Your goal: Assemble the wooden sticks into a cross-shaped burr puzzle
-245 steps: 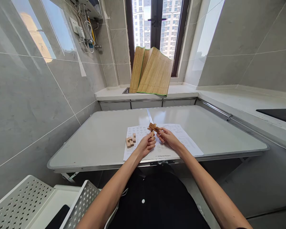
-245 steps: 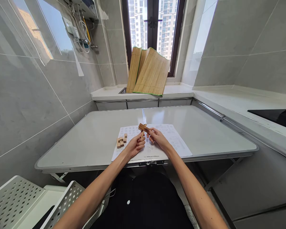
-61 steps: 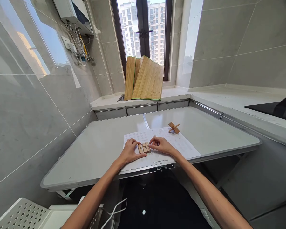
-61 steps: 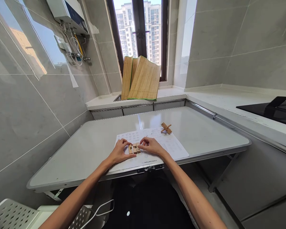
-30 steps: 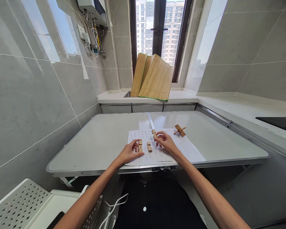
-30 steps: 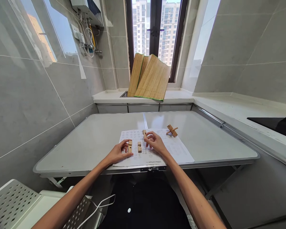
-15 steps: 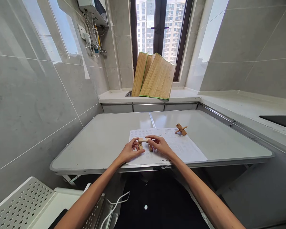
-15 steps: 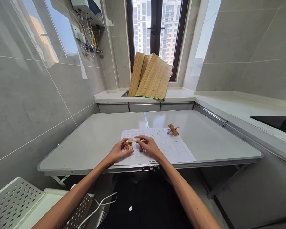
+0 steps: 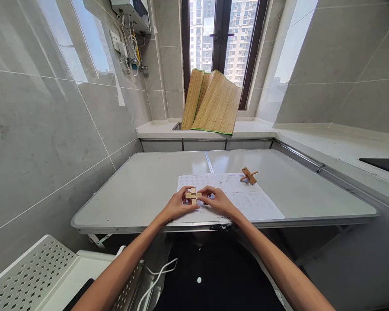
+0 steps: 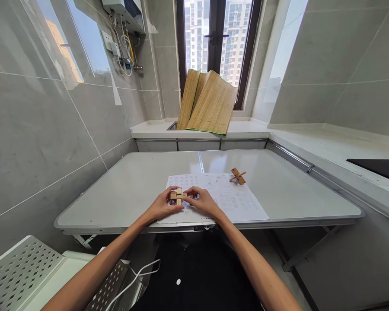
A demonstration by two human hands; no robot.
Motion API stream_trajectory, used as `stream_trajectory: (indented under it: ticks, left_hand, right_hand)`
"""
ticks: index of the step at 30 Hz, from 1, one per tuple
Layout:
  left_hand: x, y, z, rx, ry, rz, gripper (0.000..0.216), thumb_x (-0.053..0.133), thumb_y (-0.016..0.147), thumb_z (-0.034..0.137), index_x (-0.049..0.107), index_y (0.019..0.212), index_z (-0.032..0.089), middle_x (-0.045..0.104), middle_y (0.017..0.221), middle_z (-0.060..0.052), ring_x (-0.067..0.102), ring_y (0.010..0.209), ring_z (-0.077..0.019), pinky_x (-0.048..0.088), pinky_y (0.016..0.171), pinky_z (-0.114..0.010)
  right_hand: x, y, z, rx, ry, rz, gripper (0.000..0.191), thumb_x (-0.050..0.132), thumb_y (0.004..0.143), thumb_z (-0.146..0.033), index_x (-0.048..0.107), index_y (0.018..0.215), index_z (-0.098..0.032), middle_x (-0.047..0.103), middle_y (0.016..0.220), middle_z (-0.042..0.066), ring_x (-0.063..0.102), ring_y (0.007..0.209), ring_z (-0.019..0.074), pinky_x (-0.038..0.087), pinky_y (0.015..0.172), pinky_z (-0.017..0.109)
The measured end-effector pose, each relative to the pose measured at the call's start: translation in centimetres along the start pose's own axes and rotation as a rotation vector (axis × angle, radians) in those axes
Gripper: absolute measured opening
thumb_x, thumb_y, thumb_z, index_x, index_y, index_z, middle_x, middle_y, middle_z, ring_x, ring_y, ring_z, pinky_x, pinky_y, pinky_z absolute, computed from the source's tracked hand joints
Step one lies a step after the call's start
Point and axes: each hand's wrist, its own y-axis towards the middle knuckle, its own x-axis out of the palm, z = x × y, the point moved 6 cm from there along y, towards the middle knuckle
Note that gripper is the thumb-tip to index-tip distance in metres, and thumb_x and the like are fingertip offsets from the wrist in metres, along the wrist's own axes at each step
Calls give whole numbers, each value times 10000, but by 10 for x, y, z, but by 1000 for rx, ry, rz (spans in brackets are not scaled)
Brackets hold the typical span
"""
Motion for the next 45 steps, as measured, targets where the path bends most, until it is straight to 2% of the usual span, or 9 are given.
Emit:
stream_trajectory:
  ticks: [9, 18, 24, 27, 31, 36, 38, 41, 45]
  left_hand:
    - [-1, -2, 7, 30, 24, -20, 668, 858, 703, 503, 597, 1256, 235, 647, 963, -10, 527, 776, -150, 438, 701, -269]
    - [0, -2, 9, 49, 29, -22, 655, 852, 710, 503, 602, 1253, 233, 676, 1006, -30, 576, 809, -167, 471, 724, -289]
    - [-1, -3, 11, 41, 13, -21, 655, 851, 709, 500, 595, 1244, 220, 680, 1008, -37, 612, 813, -175, 503, 729, -301]
    - [1, -2, 5, 7, -68, -20, 674, 854, 712, 488, 570, 1254, 206, 685, 1009, -37, 649, 852, -188, 535, 764, -316]
    - [2, -1, -3, -61, -133, 3, 680, 856, 714, 469, 554, 1262, 201, 688, 1005, -35, 685, 889, -201, 564, 804, -331]
    - [1, 0, -4, -73, -122, 28, 661, 846, 718, 480, 557, 1247, 209, 681, 1017, -35, 704, 911, -211, 578, 820, -338]
    - [0, 0, -3, -63, -116, 41, 656, 840, 724, 491, 559, 1246, 210, 669, 981, -24, 698, 879, -198, 570, 795, -320]
    - [-1, 0, -2, -50, -96, 47, 671, 835, 725, 506, 562, 1264, 211, 644, 929, -6, 669, 815, -175, 549, 741, -294]
    - [0, -1, 2, -35, -73, 20, 718, 844, 708, 516, 563, 1293, 209, 630, 921, -3, 623, 769, -156, 530, 711, -283]
  right_hand:
    - [-2, 0, -2, -11, 10, 32, 305, 694, 894, -498, 739, 1016, -222, 713, 837, 20, 627, 783, 188, 471, 759, 326]
    - [3, 0, 11, 1, -5, 6, 372, 672, 895, -560, 736, 1041, -223, 712, 846, 35, 637, 755, 196, 519, 726, 334]
    - [1, 0, 4, -25, -38, 5, 343, 646, 916, -543, 729, 1047, -238, 721, 882, 33, 651, 798, 201, 508, 736, 325]
    - [-2, 1, 2, -37, -91, 49, 325, 648, 914, -521, 716, 1079, -249, 725, 942, 35, 644, 845, 206, 498, 782, 338]
    - [-10, 3, 10, -21, -146, 181, 300, 574, 954, -494, 697, 1078, -250, 726, 1051, 61, 632, 932, 227, 488, 848, 377]
    - [-16, 4, 20, 6, -179, 267, 282, 560, 952, -476, 686, 1019, -232, 722, 1006, 70, 637, 903, 239, 493, 786, 381]
    - [-15, 3, 17, -31, -179, 243, 276, 589, 943, -467, 690, 1054, -236, 717, 1034, 70, 639, 916, 238, 497, 811, 387]
    - [-8, 1, 4, -139, -199, 141, 274, 655, 924, -463, 720, 1105, -268, 699, 1103, 74, 626, 1038, 260, 483, 931, 418]
    - [-3, -1, -2, -202, -272, 80, 205, 673, 940, -453, 788, 1027, -306, 680, 1167, 83, 559, 1191, 300, 406, 1063, 489]
